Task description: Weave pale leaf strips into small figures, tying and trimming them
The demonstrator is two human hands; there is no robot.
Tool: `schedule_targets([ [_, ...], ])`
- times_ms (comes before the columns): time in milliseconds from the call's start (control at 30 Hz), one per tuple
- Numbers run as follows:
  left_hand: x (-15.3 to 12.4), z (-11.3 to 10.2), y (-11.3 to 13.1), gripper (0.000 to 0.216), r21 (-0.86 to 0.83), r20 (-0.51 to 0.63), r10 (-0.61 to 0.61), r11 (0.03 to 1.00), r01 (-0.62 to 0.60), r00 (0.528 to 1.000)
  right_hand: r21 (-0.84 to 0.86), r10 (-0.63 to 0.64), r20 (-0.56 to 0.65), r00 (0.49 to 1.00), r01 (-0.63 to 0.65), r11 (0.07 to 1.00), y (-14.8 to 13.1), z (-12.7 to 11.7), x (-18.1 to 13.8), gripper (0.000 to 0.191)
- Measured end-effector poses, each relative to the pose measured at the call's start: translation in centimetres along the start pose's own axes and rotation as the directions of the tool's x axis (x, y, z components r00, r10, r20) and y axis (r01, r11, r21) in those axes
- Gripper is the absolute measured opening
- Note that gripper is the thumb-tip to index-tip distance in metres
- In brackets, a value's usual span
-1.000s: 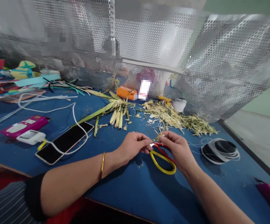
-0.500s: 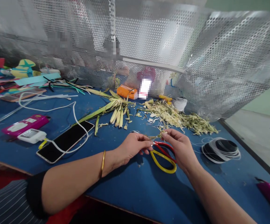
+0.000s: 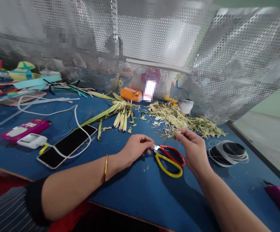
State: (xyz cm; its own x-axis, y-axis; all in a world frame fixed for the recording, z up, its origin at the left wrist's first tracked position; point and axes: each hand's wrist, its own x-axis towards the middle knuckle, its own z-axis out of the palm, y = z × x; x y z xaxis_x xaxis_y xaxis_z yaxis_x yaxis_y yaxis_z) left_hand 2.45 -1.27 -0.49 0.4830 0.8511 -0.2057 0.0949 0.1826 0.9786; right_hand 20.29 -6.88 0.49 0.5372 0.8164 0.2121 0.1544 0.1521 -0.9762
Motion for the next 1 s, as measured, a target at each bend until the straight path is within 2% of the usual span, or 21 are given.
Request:
schedule_targets([
  [67,0.2,-0.2,0.2,0.016,-0.025,-0.114,0.039,0.999,-0.043,0.993,-0.025,0.012,0.086,0.996,-0.010,1.000,-0.3,-0.1,-0.1,0.023],
  [133,0.3,-0.5,0.4,0.022,-0.011,-0.133,0.083,0.996,-0.085,0.988,-0.059,0.050,0.222,0.974,-0.037,0.998,-0.5,0.0,-0.3,0.024],
  [200,0.3,-0.6,0.7,0.027,0.032,-0.024,0.102,0.994,-0.102,0.994,-0.113,0.076,0.335,0.939,-0.040,0.993,-0.6,0.2,-0.6,0.026],
  [267,0.0,-0.7,0.9,0.028,0.074,0.137,0.089,0.992,-0.100,0.987,-0.162,0.067,0.392,0.917,-0.003,0.987,-0.6,0.4,-0.9,0.027],
  [333,-0.2,-0.6,1.0,0.025,0.098,0.248,0.058,0.992,-0.085,0.967,-0.188,0.048,0.426,0.903,0.036,0.982,-0.6,0.6,-1.2,0.027],
  [400,-0.5,-0.5,1.0,0.021,0.104,0.287,0.024,0.993,-0.057,0.958,-0.197,0.042,0.462,0.886,0.056,0.979,-0.5,0.8,-1.3,0.026],
  [500,-0.6,-0.4,1.1,0.015,0.102,0.302,-0.003,0.994,-0.030,0.953,-0.208,0.027,0.491,0.871,0.088,0.974,-0.3,0.9,-1.3,0.026],
  [567,-0.5,-0.5,1.2,0.012,0.087,0.307,-0.001,0.996,-0.027,0.952,-0.234,-0.001,0.465,0.885,0.124,0.964,-0.2,0.7,-1.1,0.028],
  [633,-0.2,-0.7,1.4,0.012,0.025,0.250,0.006,1.000,-0.012,0.968,-0.308,-0.039,0.429,0.903,0.186,0.933,-0.1,0.3,-0.8,0.029],
  [700,0.4,-1.1,1.6,0.015,-0.094,0.123,0.023,0.995,-0.012,0.992,-0.473,-0.063,0.447,0.892,0.295,0.830,0.1,-0.2,-0.6,0.024],
  [800,1.5,-2.0,1.8,0.019,-0.265,-0.064,0.041,0.963,-0.057,0.997,-0.711,-0.009,0.552,0.834,0.476,0.517,0.4,-0.5,-0.7,0.025],
  [867,2.0,-2.5,2.0,0.019,-0.322,-0.134,0.020,0.945,-0.063,0.991,-0.753,0.035,0.602,0.798,0.552,0.359,0.5,-0.3,-1.0,0.026],
  [933,2.2,-2.9,2.0,0.018,-0.351,-0.182,-0.001,0.934,-0.064,0.983,-0.750,0.021,0.626,0.780,0.593,0.294,0.7,0.1,-1.3,0.022],
  [1000,2.2,-2.9,1.9,0.019,-0.366,-0.205,-0.002,0.928,-0.075,0.979,-0.736,-0.029,0.632,0.774,0.613,0.287,0.8,0.3,-1.5,0.018],
])
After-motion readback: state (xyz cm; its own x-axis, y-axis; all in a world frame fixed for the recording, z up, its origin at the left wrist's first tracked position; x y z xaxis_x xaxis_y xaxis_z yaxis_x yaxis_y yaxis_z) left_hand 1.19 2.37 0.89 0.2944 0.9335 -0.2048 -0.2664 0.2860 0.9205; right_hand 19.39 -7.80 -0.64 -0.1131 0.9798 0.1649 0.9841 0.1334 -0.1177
